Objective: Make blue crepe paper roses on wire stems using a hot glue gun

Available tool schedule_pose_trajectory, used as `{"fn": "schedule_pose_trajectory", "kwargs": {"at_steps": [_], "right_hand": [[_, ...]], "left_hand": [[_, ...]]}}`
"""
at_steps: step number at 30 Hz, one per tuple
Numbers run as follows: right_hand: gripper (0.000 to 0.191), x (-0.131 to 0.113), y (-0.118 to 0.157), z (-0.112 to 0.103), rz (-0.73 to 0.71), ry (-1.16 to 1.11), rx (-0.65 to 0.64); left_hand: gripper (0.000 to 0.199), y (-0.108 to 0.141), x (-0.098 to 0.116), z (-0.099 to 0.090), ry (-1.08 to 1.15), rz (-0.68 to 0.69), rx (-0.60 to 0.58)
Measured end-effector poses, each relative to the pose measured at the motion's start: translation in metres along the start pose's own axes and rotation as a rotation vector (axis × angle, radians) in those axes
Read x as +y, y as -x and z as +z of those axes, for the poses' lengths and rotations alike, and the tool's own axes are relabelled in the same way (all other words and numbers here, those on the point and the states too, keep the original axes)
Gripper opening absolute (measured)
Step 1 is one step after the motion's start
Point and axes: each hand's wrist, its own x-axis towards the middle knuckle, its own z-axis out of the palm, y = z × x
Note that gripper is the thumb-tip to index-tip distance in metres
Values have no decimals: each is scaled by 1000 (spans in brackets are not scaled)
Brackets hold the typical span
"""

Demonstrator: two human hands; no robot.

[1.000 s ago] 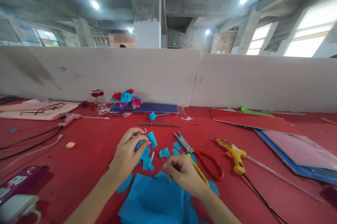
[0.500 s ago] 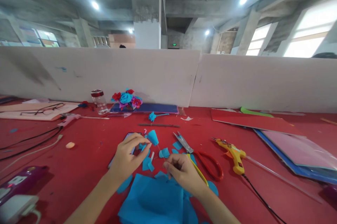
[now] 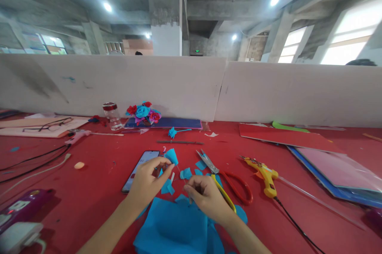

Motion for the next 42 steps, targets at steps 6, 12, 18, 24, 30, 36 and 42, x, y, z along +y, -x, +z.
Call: {"fn": "schedule_pose_trajectory", "kwargs": {"at_steps": [6,12,18,24,30,36,42], "right_hand": [[35,1,2,1,-18,42,4],[35,-3,1,2,-50,89,7],[36,1,1,0,-37,58,29],[38,3,0,-5,-37,-113,70],[35,-1,1,-5,-29,-321,14],[35,-2,4,0,-94,-242,-87],[24,3,6,-1,-352,178,57]], "left_hand": [[8,1,-2,2,-20,28,33],[9,5,0,3,-70,105,40],[9,10,5,5,-25,208,54],[21,13,11,6,104,37,111],[19,2,9,10,438,-266,-114],[9,8,12,19,637,-263,-212],[15,9,26,11,560,-62,-267]]}}
